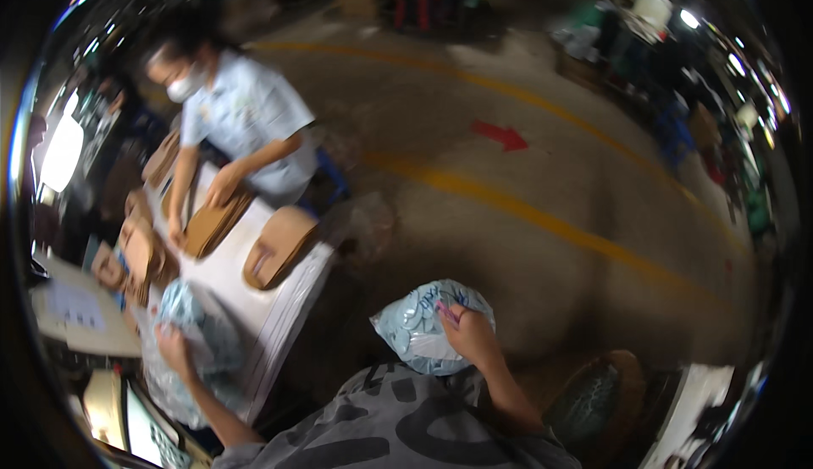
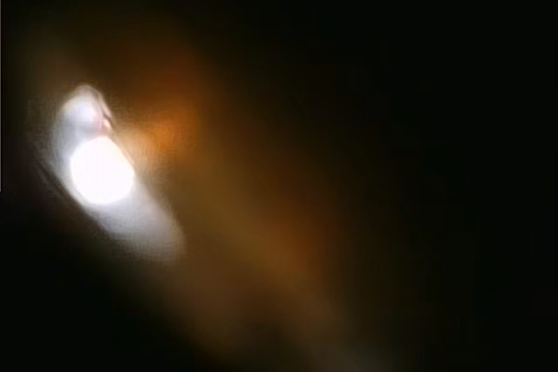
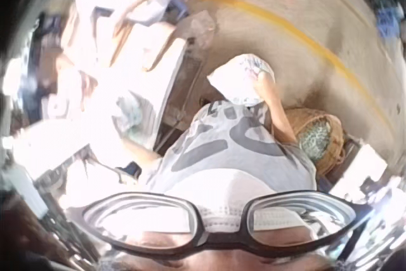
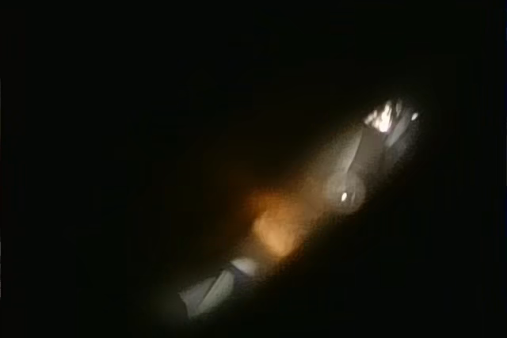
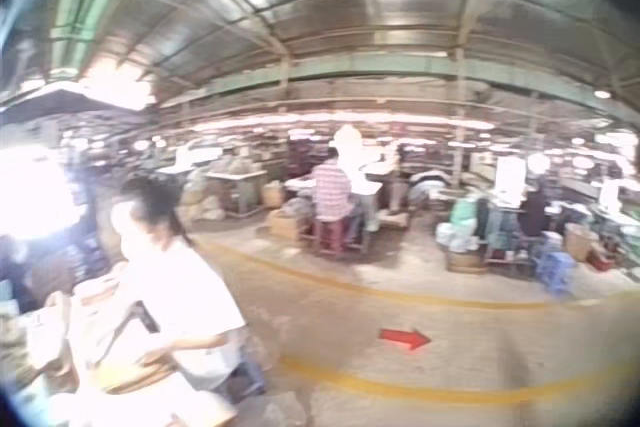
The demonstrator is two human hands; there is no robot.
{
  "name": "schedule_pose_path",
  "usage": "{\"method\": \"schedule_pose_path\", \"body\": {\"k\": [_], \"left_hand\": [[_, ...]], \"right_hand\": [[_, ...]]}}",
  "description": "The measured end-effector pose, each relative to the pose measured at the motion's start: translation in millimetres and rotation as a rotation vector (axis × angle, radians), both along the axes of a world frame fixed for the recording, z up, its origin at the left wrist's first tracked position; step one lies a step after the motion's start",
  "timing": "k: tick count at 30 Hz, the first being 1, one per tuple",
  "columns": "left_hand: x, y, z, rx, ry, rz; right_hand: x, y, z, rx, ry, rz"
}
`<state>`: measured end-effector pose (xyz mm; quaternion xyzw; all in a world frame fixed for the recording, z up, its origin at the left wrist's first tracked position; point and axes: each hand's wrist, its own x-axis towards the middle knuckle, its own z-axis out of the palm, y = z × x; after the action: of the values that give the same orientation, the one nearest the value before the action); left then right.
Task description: The person walks through a factory floor, picks up a plastic bag of light blue shoe insoles, and writes on a document with a pink pen. They then tie the bag closed and carry it away while another worker handles cardboard shoe parts nearby.
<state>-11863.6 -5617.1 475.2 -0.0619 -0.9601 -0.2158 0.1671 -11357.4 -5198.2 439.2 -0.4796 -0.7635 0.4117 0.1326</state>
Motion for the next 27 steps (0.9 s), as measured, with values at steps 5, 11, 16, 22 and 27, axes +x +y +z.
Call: {"method": "schedule_pose_path", "body": {"k": [5,11,16,22,27], "left_hand": [[8.7,8.2,11.4,0.357,0.0,-0.164],[162.9,275.8,71.1,0.655,-0.019,-0.365],[292.8,491.0,76.8,1.017,-0.698,-0.433],[443.2,707.9,-7.1,1.191,-1.721,-0.343],[525.6,874.9,-60.1,0.595,-2.386,-0.565]], "right_hand": [[110.2,78.1,-37.0,0.057,0.005,-0.317],[201.8,184.9,-54.5,0.064,-0.093,-0.393],[245.4,274.0,-119.9,-0.052,-0.162,-0.338],[305.3,349.2,-193.6,-0.182,-0.242,-0.412],[394.0,424.6,-195.9,-0.332,-0.273,-0.687]]}}
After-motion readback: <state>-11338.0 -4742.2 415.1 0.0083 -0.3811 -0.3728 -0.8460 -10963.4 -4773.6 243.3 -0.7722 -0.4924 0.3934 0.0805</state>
